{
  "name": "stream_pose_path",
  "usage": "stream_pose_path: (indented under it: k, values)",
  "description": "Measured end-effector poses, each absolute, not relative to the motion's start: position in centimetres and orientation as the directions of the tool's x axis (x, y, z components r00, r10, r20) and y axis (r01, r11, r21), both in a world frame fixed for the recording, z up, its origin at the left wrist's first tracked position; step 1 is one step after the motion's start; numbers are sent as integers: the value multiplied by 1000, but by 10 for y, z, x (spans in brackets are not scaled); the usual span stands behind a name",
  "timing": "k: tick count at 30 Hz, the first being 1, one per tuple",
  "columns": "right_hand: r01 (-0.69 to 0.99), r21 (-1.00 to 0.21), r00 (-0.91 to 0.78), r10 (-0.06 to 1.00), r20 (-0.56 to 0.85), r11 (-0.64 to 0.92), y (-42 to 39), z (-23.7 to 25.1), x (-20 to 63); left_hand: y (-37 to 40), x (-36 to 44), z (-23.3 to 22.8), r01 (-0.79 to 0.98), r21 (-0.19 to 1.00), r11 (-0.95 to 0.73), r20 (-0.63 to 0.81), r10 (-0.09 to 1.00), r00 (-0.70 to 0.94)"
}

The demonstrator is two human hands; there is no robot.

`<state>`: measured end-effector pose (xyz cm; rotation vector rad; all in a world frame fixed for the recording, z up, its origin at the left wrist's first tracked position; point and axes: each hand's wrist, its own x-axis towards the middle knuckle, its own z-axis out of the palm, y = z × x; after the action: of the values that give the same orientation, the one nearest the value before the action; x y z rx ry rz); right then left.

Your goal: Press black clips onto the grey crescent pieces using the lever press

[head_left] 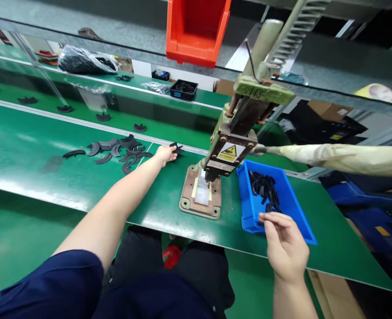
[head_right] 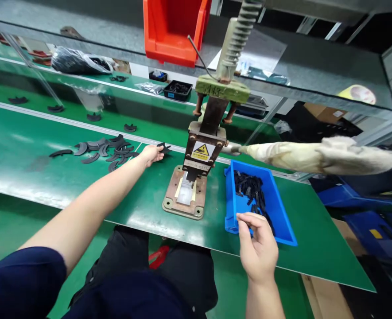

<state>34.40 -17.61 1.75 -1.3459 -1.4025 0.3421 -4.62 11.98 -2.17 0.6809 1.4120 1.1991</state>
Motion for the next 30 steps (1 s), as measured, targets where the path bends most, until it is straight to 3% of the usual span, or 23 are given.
stream_pose_path:
  k: [4,7,11,17,22,30]
  values:
    - [614,-756,258,848,463,226,-175,24,370,166,-42,-22,-219,941,258,-305,926,-221]
    - [752,-654,236,889,393,89,-161,31,401,165,-44,-37,-168,957,235,-268,940,-211]
    - [930,-345,154,987,49,-128,-112,36,440,140,-47,-57,-66,984,168,-177,966,-186]
    - [975,-113,159,952,-261,-194,-54,18,451,99,-61,-79,79,995,54,-46,994,-103]
    - [977,6,205,926,-317,-214,-41,5,447,85,-72,-94,145,989,-24,25,1000,-3]
    - [987,52,160,905,-395,-152,-35,13,433,78,-68,-88,185,983,-24,29,999,-24]
